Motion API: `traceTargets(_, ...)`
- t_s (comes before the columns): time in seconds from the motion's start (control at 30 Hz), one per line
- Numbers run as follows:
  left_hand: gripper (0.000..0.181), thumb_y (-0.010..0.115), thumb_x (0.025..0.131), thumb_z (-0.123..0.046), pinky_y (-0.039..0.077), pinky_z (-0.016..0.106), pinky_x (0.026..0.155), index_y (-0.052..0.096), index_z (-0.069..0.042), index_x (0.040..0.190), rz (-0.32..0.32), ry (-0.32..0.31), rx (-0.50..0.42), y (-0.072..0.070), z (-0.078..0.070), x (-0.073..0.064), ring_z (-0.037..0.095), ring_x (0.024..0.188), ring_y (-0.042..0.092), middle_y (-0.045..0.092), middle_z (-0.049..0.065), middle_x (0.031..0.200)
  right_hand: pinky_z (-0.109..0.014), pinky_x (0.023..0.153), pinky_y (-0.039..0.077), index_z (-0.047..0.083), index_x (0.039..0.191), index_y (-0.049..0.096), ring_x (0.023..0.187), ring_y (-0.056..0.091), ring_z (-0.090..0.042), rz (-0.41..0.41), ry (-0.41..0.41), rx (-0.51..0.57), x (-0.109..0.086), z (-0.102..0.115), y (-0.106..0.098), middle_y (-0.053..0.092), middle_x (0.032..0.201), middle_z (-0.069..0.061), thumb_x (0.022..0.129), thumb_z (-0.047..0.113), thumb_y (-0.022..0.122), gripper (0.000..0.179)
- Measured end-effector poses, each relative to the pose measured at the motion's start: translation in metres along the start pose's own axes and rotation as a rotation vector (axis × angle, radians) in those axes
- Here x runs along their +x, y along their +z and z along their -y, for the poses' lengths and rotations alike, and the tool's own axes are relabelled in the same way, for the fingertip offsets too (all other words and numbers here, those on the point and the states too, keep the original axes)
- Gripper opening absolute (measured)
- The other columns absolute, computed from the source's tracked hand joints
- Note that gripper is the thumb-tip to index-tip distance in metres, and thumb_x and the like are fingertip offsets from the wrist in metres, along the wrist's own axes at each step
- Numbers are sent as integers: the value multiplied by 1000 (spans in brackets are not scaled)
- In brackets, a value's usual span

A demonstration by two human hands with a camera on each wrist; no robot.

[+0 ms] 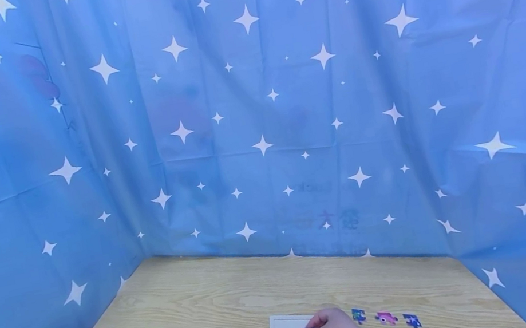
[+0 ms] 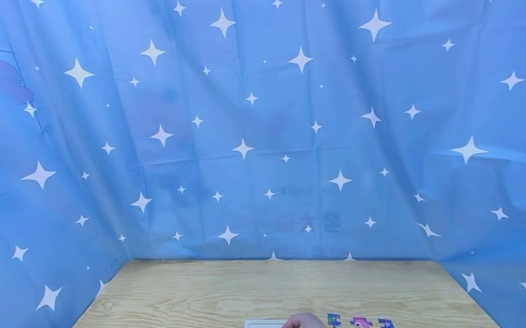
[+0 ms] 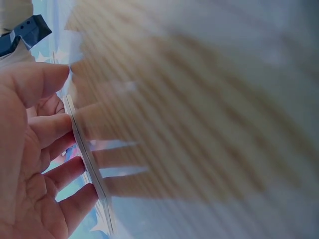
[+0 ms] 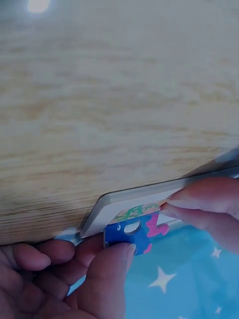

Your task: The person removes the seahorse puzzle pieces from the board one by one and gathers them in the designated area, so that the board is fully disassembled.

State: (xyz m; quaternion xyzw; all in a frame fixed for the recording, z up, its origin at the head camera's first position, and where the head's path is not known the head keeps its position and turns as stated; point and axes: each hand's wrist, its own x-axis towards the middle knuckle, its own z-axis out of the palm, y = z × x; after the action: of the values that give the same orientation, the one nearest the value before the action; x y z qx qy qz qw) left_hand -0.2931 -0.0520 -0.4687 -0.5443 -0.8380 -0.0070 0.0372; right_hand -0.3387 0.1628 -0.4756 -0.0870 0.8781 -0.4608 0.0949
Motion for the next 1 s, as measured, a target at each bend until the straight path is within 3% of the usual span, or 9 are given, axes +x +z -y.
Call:
traceTargets(0.33,44,56,95,-39,36,5,82,60,-15,132,17,-6,-14,0,1,0,-3,104,52,58,-9,131,-33,70,39,4,90,67,80,50,-18,34,-2,37,-1,3,-3,59,82,-1,85,9,70,8)
traceTargets(0.57,43,55,96,-39,34,4,83,60,-16,132,11,18,38,-1,0,0,-4,105,52,58,-9,130,-30,66,40,1,89,63,75,50,-17,35,-40,73,-1,1,-7,56,79,-1,83,7,70,11)
traceTargets(0.67,43,56,96,-39,35,5,83,60,-15,132,14,5,10,-1,0,0,-3,105,52,58,-9,130,-31,67,41,1,88,62,76,51,-17,41,-55,77,-1,1,-10,56,79,-1,82,8,72,13)
traceTargets(0.83,44,55,96,-39,37,7,83,59,-16,133,34,-35,-56,-1,-1,0,-2,106,51,56,-10,132,-36,72,38,6,87,63,82,51,-20,60,-12,56,-1,0,-17,59,85,-1,81,14,73,15)
traceTargets(1.0,42,55,96,-37,37,7,82,60,-16,132,23,-44,-45,0,-2,0,-2,106,51,57,-10,131,-32,71,39,4,85,63,81,51,-19,63,-57,79,-5,-5,-31,59,83,0,80,10,73,13)
